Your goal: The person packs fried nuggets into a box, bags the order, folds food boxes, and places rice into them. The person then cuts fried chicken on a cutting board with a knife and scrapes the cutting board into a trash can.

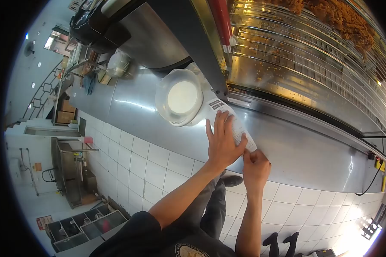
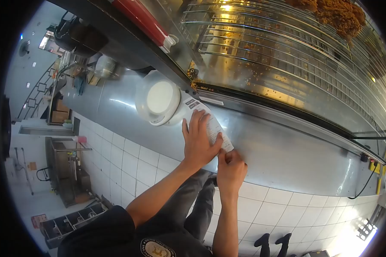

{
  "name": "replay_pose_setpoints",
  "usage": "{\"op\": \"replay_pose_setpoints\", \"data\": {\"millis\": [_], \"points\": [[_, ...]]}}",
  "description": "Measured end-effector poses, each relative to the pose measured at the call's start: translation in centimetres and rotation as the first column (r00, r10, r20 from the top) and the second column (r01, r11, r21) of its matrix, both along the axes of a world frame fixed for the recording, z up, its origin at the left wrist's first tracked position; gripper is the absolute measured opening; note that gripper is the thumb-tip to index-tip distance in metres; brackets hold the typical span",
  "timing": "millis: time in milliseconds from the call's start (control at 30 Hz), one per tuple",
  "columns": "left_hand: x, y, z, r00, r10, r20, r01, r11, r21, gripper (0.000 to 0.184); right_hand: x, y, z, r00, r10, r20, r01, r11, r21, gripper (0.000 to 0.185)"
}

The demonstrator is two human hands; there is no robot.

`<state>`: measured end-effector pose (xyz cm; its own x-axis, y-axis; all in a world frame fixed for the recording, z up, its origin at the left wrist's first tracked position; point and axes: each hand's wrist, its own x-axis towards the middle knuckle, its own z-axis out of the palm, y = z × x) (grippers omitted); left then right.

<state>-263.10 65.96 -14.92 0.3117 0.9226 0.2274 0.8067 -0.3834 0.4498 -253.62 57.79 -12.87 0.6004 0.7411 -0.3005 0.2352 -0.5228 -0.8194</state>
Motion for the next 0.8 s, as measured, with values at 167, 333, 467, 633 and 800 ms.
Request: {"op": "replay_pose_setpoints", "data": {"millis": [167, 333, 467, 633, 800], "points": [[0.1, 0.2, -0.2, 0.999, 0.041, -0.015, -0.040, 0.998, 0.039, 0.072, 0.0, 0.3, 1.0, 0.999, 0.021, 0.050, -0.024, 0.997, 0.069, 0.012], [0.5, 0.6, 0.3, 0.987, 0.134, -0.088, -0.133, 0.991, 0.010, 0.080, 0.4, -0.5, -0.7, 0.995, 0.064, 0.082, -0.077, 0.984, 0.162, 0.023], [0.3, 2.0, 0.7, 0.966, 0.182, -0.183, -0.180, 0.983, 0.025, 0.088, 1.0, -0.8, -1.1, 0.992, 0.075, 0.098, -0.092, 0.978, 0.185, 0.023], [-1.5, 3.2, 0.5, 0.975, 0.090, -0.204, -0.080, 0.995, 0.056, 0.097, 0.3, -0.8, -1.3, 0.990, 0.040, 0.135, -0.071, 0.969, 0.237, 0.020], [-3.2, 5.2, 0.5, 0.983, -0.066, -0.171, 0.074, 0.996, 0.045, 0.104, 0.2, -2.0, -2.1, 0.988, -0.023, 0.152, -0.031, 0.940, 0.339, 0.014]]}}
